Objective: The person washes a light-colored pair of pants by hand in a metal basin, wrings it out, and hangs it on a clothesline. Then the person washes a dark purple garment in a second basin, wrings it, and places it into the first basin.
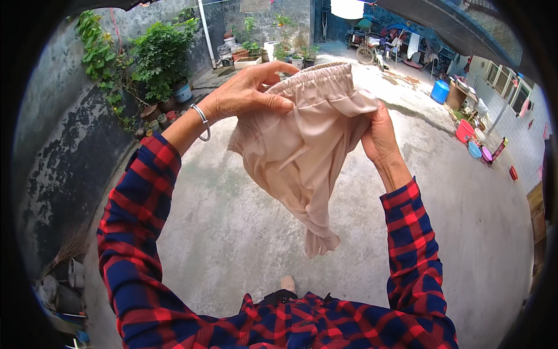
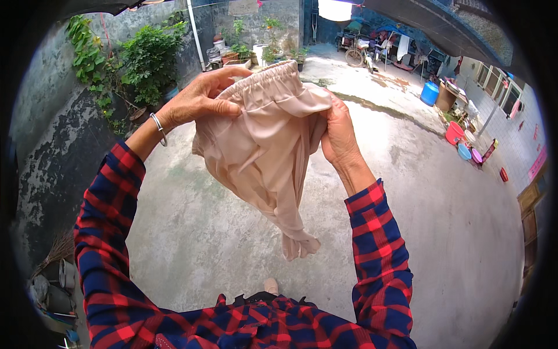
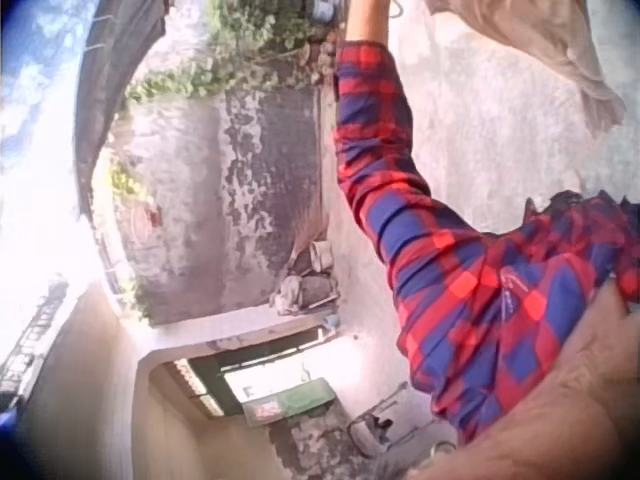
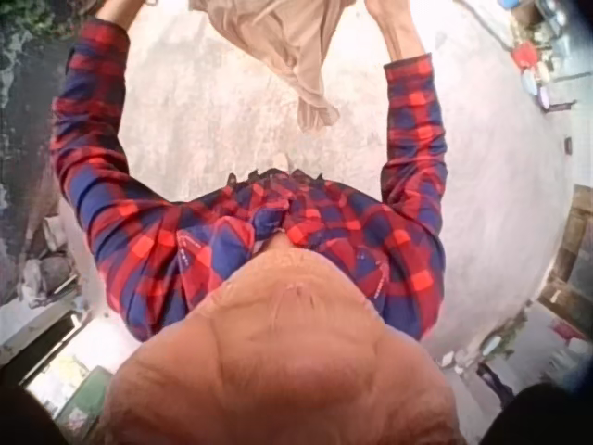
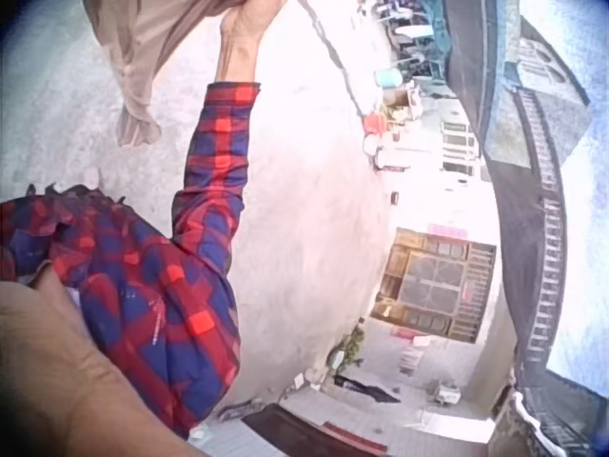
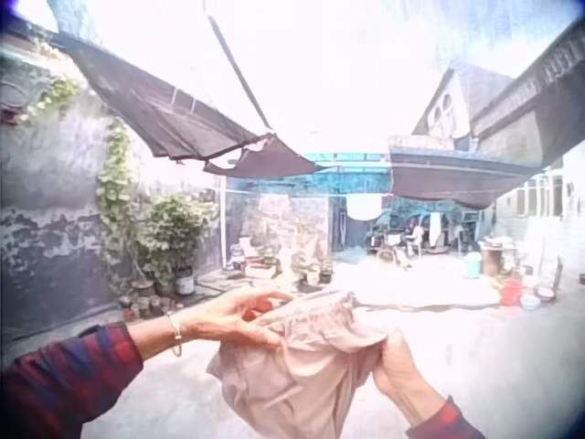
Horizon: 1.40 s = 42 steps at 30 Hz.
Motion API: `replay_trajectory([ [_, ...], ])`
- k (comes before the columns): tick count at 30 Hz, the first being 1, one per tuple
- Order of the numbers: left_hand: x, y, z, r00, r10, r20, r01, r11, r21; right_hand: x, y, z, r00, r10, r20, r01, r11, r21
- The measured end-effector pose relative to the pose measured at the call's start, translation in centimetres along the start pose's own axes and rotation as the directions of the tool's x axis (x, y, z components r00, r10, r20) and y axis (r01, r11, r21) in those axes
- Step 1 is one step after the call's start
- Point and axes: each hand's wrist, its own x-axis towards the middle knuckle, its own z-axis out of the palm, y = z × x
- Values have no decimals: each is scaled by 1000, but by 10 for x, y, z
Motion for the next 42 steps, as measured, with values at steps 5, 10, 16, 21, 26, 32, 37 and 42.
replay_trajectory([
  [5,19,-46,51,984,161,-77,-99,851,516,14,-16,-1,984,-169,59,171,985,-28],
  [10,52,-113,91,963,3,-268,58,974,217,41,-20,-23,963,-262,61,266,960,-84],
  [16,123,-214,197,998,21,-63,-39,951,-308,91,25,-132,941,-334,52,338,937,-86],
  [21,185,-286,169,985,-65,-162,67,998,8,188,52,-187,941,-336,25,337,938,-76],
  [26,249,-359,140,985,-142,-95,114,961,-252,297,80,-205,929,-363,68,368,925,-92],
  [32,325,-427,80,973,-182,-145,151,968,-200,427,104,-209,918,-364,156,391,898,-202],
  [37,382,-520,-48,944,-132,-303,28,946,-324,525,128,-277,949,-314,25,309,912,-269],
  [42,468,-543,-172,879,-183,-441,30,943,-331,610,156,-355,981,-179,-79,124,880,-459],
])
